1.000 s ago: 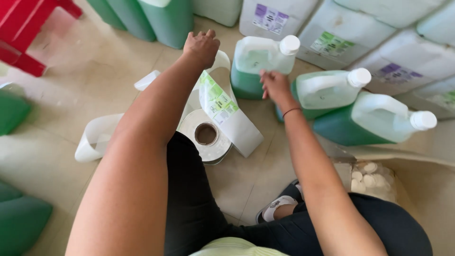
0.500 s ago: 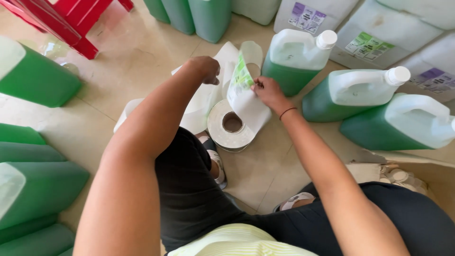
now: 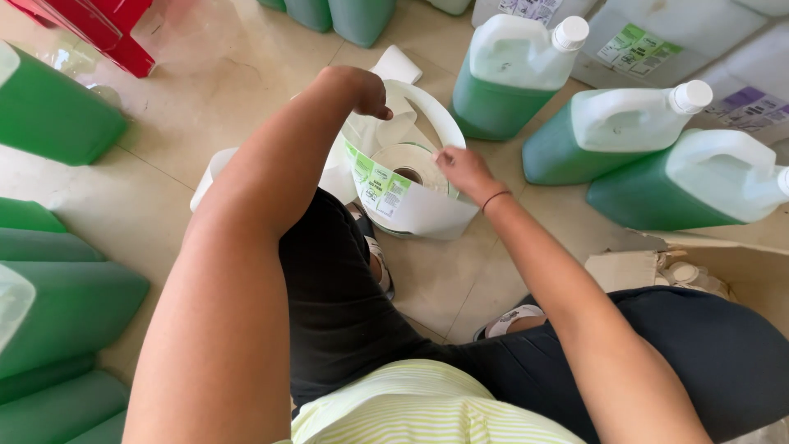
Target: The person removes caps from a box to seal plastic jugs filled with green liquid before peeling labels from a roll and sticking them onto the jugs.
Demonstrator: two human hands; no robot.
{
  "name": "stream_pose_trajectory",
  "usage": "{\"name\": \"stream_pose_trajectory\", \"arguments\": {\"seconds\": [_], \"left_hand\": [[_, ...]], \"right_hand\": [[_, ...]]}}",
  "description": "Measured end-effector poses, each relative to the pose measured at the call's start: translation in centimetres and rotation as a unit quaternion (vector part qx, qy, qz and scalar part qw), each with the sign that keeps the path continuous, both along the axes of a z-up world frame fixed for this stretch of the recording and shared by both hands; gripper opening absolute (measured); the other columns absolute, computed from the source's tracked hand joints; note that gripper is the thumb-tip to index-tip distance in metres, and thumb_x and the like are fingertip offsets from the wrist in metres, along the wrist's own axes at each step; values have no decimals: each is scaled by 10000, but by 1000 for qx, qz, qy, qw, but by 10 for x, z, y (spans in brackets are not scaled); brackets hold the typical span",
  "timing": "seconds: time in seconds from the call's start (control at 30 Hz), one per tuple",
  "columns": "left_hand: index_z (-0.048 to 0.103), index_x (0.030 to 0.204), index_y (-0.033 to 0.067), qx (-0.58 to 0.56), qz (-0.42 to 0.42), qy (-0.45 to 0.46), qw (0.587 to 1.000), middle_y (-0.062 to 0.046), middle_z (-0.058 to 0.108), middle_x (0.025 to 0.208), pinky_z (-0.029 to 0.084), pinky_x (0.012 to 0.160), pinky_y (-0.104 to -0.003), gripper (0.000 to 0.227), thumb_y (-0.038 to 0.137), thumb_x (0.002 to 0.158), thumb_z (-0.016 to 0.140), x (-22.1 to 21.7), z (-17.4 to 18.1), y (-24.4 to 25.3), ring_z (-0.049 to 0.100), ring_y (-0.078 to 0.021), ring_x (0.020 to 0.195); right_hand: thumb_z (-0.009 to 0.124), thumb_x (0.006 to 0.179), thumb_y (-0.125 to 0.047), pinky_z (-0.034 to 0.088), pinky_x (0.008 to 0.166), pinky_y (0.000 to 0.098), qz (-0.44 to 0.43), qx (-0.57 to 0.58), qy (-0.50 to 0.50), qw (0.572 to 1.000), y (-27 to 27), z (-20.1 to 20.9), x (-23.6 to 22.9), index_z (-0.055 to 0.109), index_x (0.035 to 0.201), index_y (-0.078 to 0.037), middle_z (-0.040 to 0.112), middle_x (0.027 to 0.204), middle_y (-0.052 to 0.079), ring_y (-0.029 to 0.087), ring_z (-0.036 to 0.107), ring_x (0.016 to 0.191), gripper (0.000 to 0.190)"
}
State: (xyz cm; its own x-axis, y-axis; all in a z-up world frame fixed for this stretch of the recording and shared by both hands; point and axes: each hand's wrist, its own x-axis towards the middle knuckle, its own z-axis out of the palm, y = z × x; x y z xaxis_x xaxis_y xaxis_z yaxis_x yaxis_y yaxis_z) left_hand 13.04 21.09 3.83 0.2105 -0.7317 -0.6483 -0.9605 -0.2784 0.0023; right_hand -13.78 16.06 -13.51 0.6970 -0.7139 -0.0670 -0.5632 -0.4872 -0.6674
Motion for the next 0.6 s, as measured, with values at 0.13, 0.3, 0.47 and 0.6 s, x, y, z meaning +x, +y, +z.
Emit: {"name": "stream_pose_trajectory", "arguments": {"seconds": [0.13, 0.3, 0.47, 0.6], "left_hand": [[637, 1410, 281, -22, -3, 7, 1000, -9, 654, 1392, 494, 1027, -491, 520, 545, 962, 646, 6, -3, -4, 602, -290, 1279], [618, 1419, 290, -38, -9, 5, 999, 17, 620, 1431, 475, 1062, -496, 545, 522, 931, 686, 8, -12, -7, 562, -269, 1332], [611, 1435, 271, -34, -38, 18, 999, -17, 620, 1439, 471, 1071, -497, 552, 514, 945, 686, 6, -23, -12, 562, -289, 1337], [608, 1440, 255, -25, -41, 25, 999, -32, 625, 1437, 462, 1077, -496, 566, 497, 938, 708, 2, -26, -12, 561, -304, 1339]], "right_hand": [[668, 984, -497, 564, 765, 398, 23, 95, 69, 993, 44, -25, -4, 709, 941, -34, 710, 823, 136, 289, 700, 784, 467], [723, 893, -334, 554, 831, 385, 72, 126, 105, 984, 68, -24, 7, 649, 1158, -99, 729, 953, 106, 273, 704, 904, 361], [744, 856, -234, 501, 980, 404, 106, -34, 23, 993, 55, -33, 10, 633, 1250, -109, 559, 1316, 131, 338, 611, 1162, 428], [736, 776, -202, 476, 978, 504, 119, -167, -78, 976, 42, -39, 3, 577, 1354, -23, 583, 1354, 181, 440, 594, 1206, 626]]}}
